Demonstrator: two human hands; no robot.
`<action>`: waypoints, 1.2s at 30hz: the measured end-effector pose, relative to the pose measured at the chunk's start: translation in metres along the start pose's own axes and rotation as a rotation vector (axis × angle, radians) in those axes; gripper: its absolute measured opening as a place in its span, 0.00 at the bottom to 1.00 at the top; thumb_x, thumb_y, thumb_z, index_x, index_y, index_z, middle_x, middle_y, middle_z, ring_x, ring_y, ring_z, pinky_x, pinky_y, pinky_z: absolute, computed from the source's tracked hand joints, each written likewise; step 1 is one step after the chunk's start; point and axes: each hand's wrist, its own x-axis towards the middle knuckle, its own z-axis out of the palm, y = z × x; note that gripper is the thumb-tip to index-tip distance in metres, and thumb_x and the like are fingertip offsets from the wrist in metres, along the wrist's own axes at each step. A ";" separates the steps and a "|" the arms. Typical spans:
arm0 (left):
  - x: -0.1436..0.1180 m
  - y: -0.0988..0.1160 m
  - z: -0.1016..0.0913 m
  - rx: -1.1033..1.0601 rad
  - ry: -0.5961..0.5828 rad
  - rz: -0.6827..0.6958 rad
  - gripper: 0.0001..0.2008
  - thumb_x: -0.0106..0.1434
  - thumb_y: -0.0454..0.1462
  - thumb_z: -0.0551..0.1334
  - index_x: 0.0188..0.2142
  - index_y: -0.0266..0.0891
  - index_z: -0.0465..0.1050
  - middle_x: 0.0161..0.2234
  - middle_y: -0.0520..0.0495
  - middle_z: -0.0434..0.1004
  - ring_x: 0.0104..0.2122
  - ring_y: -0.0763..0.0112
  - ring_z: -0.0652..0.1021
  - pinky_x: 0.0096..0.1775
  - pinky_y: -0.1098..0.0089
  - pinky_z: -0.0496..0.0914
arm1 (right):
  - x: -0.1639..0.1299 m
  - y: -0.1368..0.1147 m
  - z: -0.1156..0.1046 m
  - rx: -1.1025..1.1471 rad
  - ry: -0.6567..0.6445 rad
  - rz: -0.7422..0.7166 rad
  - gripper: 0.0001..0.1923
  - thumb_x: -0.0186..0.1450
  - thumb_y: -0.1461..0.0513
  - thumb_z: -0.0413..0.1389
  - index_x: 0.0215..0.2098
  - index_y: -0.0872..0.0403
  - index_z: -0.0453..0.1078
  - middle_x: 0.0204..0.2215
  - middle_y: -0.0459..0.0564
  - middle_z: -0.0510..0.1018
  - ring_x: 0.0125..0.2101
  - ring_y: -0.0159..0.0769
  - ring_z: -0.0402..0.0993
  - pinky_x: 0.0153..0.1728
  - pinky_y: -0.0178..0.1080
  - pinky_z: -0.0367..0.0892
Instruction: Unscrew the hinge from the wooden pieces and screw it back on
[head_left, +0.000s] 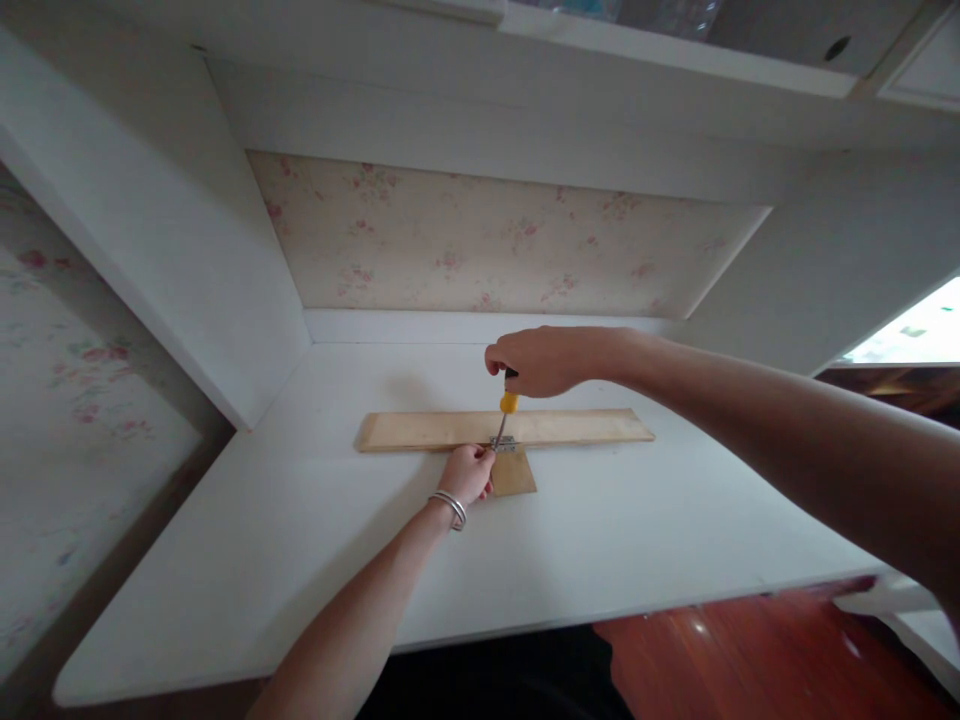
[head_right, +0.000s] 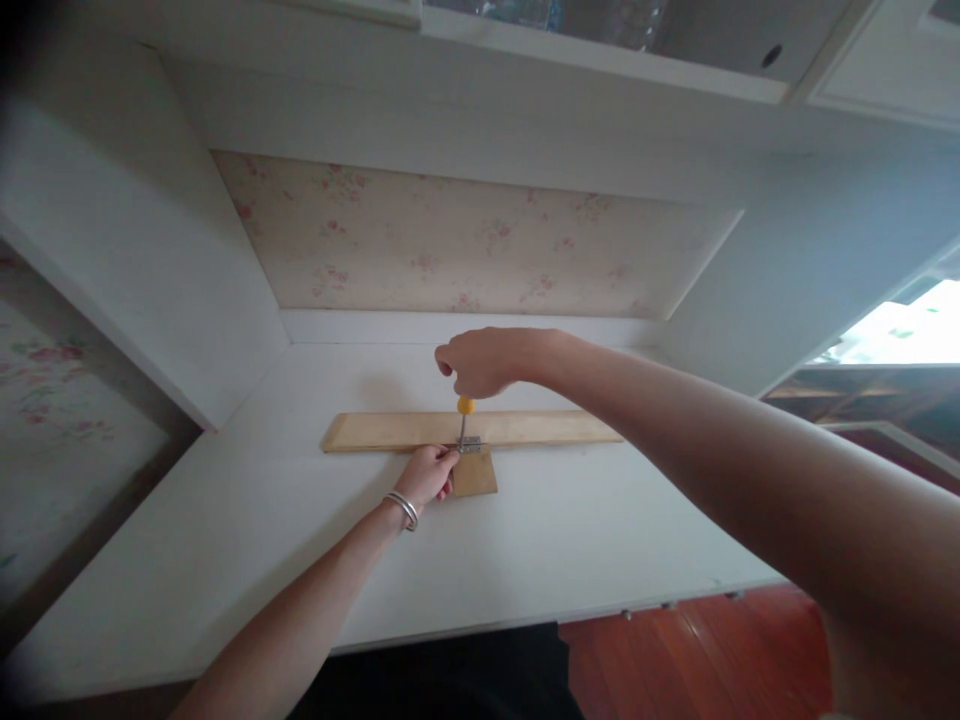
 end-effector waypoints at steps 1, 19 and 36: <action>0.000 0.000 0.000 -0.003 0.001 0.000 0.15 0.62 0.43 0.54 0.30 0.33 0.71 0.12 0.52 0.66 0.10 0.78 0.65 0.14 0.77 0.55 | 0.000 0.000 -0.001 0.007 -0.001 -0.021 0.18 0.57 0.60 0.53 0.46 0.51 0.67 0.44 0.53 0.74 0.35 0.38 0.70 0.29 0.37 0.58; 0.001 -0.002 0.000 0.010 -0.004 0.012 0.16 0.62 0.44 0.53 0.29 0.33 0.70 0.13 0.52 0.66 0.11 0.77 0.67 0.14 0.78 0.56 | 0.001 0.000 0.000 -0.032 -0.006 0.103 0.19 0.59 0.55 0.51 0.47 0.52 0.67 0.39 0.56 0.76 0.35 0.44 0.71 0.29 0.40 0.58; -0.005 0.005 -0.002 -0.039 -0.009 -0.017 0.13 0.62 0.43 0.54 0.30 0.34 0.68 0.13 0.54 0.65 0.11 0.78 0.66 0.14 0.78 0.55 | 0.004 0.004 0.001 0.040 0.064 0.124 0.31 0.57 0.48 0.52 0.54 0.53 0.61 0.42 0.58 0.74 0.36 0.43 0.72 0.30 0.39 0.60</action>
